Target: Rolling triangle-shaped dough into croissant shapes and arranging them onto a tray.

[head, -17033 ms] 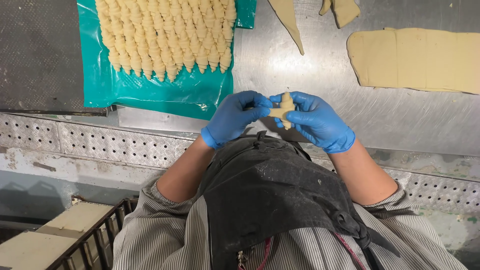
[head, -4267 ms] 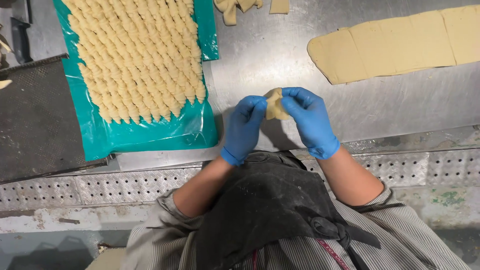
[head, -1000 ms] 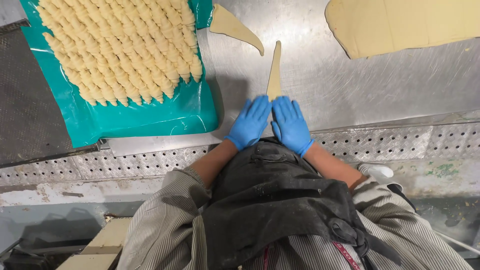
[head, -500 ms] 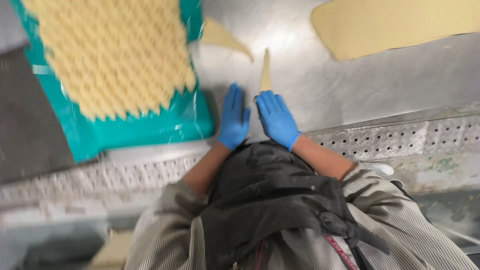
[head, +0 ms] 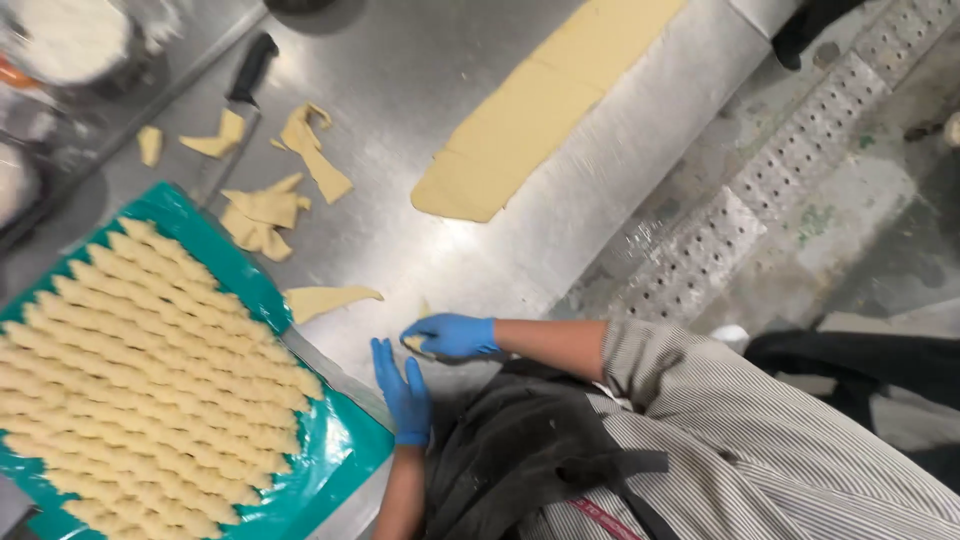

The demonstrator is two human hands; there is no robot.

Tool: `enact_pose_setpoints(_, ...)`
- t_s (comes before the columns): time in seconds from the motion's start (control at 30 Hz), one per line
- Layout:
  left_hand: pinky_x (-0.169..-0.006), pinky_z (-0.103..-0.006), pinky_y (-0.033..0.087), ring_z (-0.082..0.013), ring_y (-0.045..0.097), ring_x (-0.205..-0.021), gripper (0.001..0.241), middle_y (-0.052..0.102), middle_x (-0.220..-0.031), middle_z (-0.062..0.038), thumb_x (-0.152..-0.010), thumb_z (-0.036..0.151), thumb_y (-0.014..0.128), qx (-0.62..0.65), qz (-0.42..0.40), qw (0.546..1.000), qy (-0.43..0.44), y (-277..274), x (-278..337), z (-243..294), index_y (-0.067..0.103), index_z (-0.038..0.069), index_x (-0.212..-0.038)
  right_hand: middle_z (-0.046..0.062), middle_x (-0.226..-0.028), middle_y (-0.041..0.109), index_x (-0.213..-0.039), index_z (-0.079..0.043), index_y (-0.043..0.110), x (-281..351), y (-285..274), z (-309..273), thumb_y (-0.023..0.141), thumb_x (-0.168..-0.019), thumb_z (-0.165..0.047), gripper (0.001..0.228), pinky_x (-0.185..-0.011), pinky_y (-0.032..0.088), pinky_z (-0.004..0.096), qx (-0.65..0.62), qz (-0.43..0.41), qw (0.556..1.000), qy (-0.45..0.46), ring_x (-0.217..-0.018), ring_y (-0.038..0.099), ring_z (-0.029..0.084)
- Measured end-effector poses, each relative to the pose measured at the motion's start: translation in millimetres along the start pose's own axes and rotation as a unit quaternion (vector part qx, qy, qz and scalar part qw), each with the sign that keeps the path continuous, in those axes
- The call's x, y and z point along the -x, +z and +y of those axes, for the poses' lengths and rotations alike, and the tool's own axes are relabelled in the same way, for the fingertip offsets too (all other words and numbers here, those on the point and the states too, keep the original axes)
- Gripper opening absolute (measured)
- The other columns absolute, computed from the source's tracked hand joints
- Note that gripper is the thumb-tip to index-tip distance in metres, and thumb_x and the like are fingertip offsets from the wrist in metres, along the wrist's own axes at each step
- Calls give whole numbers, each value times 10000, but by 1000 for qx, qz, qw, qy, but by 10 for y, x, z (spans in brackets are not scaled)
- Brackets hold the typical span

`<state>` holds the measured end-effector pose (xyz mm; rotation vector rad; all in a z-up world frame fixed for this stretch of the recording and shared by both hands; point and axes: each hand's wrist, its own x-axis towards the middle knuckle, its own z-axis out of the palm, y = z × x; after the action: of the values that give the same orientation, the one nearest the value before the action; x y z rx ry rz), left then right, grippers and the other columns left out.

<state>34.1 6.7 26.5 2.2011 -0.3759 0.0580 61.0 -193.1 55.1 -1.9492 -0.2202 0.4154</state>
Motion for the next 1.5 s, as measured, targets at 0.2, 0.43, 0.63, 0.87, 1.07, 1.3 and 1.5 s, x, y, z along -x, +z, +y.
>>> enact_pose_setpoints(0.2, -988, -322, 492, -191, 618, -1136, 422, 673, -1250, -121, -1079, 273, 468, 335, -143, 915, -171, -159, -144, 117, 599, -41, -1328, 133, -1155, 687, -1344, 34, 572, 293, -363, -618, 586, -1009, -140, 378, -833, 571, 331, -499, -105, 845, 163, -976, 679, 201)
enact_pose_setpoints(0.43, -691, -236, 482, -81, 586, -772, 282, 680, -857, -41, -999, 220, 700, 292, -266, 891, -224, -571, 14, 155, 741, -32, -1121, 123, -1251, 697, -1405, 63, 562, 609, -480, -664, 687, -950, -101, 500, -928, 551, 280, -524, -120, 825, 174, -1071, 690, 164)
enact_pose_setpoints(0.63, -730, -237, 534, -91, 667, -816, 292, 761, -946, -40, -923, 190, 704, 300, -237, 881, -278, -850, -160, 811, 717, 2, -1147, 114, -1280, 669, -1394, 57, 571, 712, -546, -950, 722, -922, -72, 512, -1009, 532, 273, -451, -138, 871, 141, -1121, 670, 150)
enact_pose_setpoints(0.87, -741, -249, 538, -109, 647, -813, 273, 750, -937, -80, -906, 157, 760, 258, -228, 901, -266, -1029, -131, 948, 755, -31, -1104, 103, -1287, 680, -1418, 30, 554, 851, -637, -1005, 704, -914, -101, 542, -989, 539, 280, -517, -143, 831, 151, -1111, 675, 153)
enact_pose_setpoints(1.07, -736, -249, 535, -98, 649, -805, 292, 753, -934, -51, -872, 146, 762, 257, -236, 893, -283, -1034, -194, 1163, 750, 3, -1126, 146, -1263, 659, -1455, 87, 530, 941, -638, -931, 726, -953, -84, 565, -959, 548, 300, -510, -161, 839, 104, -1066, 666, 169)
enact_pose_setpoints(1.3, -718, -252, 528, -107, 631, -776, 274, 761, -946, -64, -887, 125, 758, 275, -223, 895, -271, -1020, -229, 1309, 755, -23, -1118, 166, -1261, 672, -1425, 62, 523, 979, -714, -1027, 724, -937, -112, 556, -968, 570, 302, -534, -156, 825, 97, -1079, 695, 203)
enact_pose_setpoints(1.5, -740, -241, 539, -97, 659, -802, 278, 768, -935, -75, -885, 124, 756, 288, -226, 893, -260, -1025, -240, 1249, 758, -20, -1122, 155, -1280, 658, -1433, 42, 530, 964, -794, -1007, 716, -927, -89, 555, -991, 552, 304, -543, -135, 823, 103, -1111, 679, 191)
